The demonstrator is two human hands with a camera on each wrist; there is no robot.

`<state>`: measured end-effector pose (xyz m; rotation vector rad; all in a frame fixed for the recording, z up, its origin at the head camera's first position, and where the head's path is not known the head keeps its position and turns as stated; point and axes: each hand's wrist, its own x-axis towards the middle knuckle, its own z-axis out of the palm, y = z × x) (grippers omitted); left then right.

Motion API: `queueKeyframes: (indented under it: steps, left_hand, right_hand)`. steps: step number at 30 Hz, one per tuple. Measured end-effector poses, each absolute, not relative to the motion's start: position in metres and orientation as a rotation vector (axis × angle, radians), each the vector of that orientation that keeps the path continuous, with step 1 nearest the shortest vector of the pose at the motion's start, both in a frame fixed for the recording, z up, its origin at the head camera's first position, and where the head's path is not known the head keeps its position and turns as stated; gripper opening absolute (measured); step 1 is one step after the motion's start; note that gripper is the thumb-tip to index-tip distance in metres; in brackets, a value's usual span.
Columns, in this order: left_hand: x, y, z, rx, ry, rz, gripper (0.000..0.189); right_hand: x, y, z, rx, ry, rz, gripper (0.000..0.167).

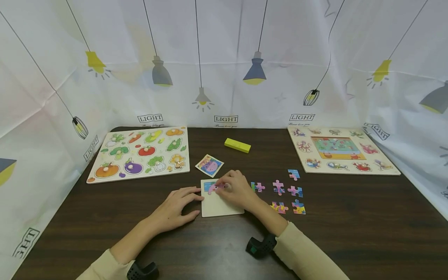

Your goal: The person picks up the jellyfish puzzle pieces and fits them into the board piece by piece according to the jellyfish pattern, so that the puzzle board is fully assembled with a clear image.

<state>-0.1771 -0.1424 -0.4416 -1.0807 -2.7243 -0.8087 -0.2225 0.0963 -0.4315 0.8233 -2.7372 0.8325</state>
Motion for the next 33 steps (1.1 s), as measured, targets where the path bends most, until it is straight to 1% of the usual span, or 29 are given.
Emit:
queueKeyframes:
  steps: [8,21,28,33]
  left_hand:
    - [-0.177,-0.143,-0.442,-1.08,-2.734,-0.829,0.033]
    - [-0.178,-0.143,-0.444,-1.074,-2.732,-0.827,0.032]
    - [-0.178,-0.142,-0.445,-1.074,-2.726,-0.823,0.032]
    - [-0.177,-0.143,-0.444,-1.077,-2.721,-0.827,0.032]
  right_hand:
    - [-0.219,0.092,-0.431,0.869,-2.696,0.851,0.006]
    - [-0.22,0.092,-0.429,0.825,-2.678,0.899,0.003]
    - [-0.222,0.095,-0.425,0.81,-2.631,0.97,0.007]
    - [-0.221,0.103,-0.415,0.77,-2.637,1.037,0.009]
